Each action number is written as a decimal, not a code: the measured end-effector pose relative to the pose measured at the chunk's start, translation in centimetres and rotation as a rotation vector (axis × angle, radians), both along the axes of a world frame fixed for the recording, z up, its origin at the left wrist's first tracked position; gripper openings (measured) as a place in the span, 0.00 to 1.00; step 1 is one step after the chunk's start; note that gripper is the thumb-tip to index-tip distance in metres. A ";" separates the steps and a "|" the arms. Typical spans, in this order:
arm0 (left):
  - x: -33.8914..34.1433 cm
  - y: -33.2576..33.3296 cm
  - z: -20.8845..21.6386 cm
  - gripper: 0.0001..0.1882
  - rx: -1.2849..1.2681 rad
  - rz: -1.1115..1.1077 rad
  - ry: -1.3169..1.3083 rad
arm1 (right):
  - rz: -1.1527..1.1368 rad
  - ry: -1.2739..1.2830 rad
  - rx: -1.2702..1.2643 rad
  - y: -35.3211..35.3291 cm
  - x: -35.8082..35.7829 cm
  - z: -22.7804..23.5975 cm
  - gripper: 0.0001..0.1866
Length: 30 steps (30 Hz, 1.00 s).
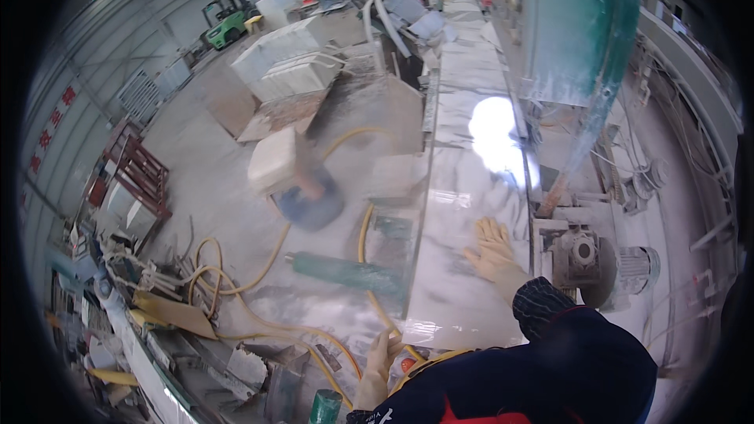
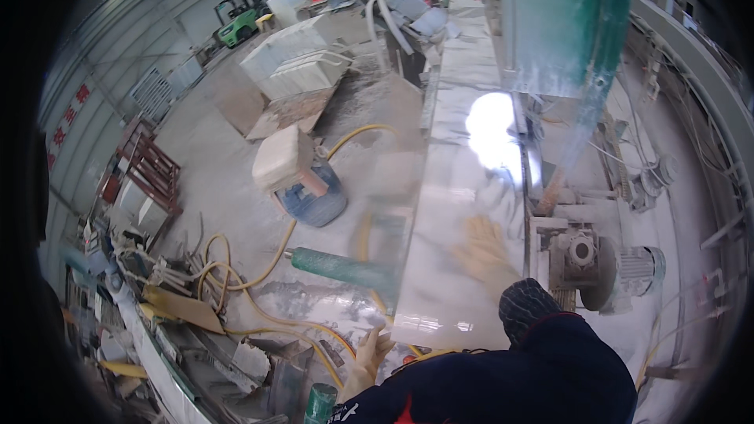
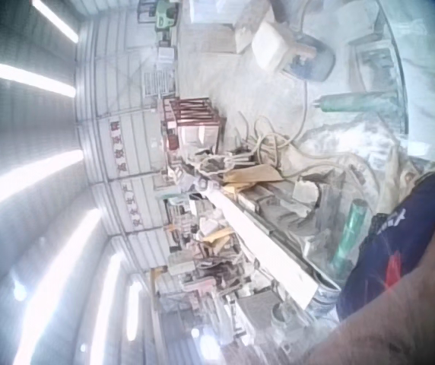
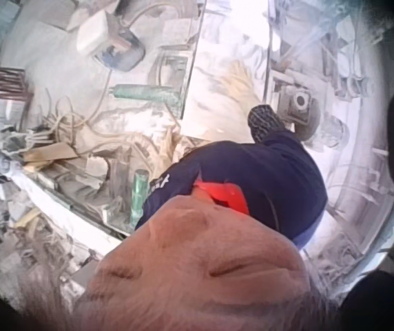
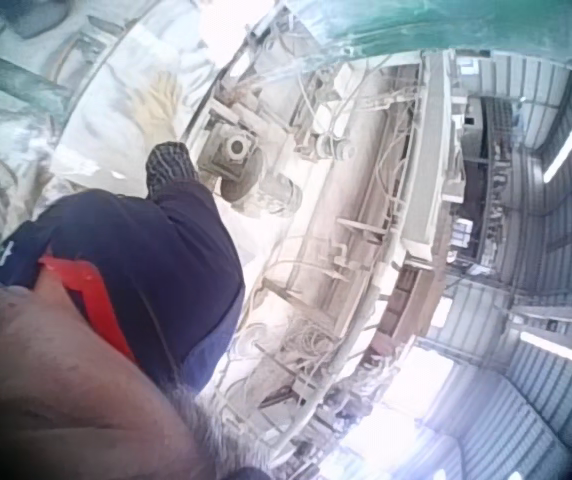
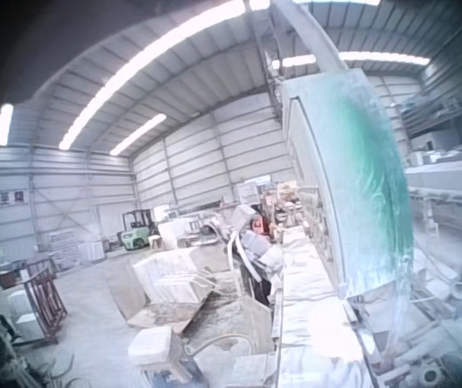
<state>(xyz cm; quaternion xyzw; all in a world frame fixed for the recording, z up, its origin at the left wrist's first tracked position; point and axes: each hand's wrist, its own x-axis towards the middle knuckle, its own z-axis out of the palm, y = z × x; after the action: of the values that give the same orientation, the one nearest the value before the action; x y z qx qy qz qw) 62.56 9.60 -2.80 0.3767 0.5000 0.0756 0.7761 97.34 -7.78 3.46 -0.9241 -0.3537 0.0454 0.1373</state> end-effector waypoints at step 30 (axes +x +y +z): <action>-36.4 -14.6 -14.6 0.12 0.060 0.857 0.438 | -0.015 -0.311 0.248 0.2 4.3 -4.7 0.27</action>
<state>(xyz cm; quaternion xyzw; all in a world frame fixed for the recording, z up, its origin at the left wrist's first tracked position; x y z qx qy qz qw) 26.13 -4.95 -17.44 0.1659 0.7594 0.3221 0.5404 101.65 -7.53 -1.27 -0.8987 -0.3664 -0.1428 0.1940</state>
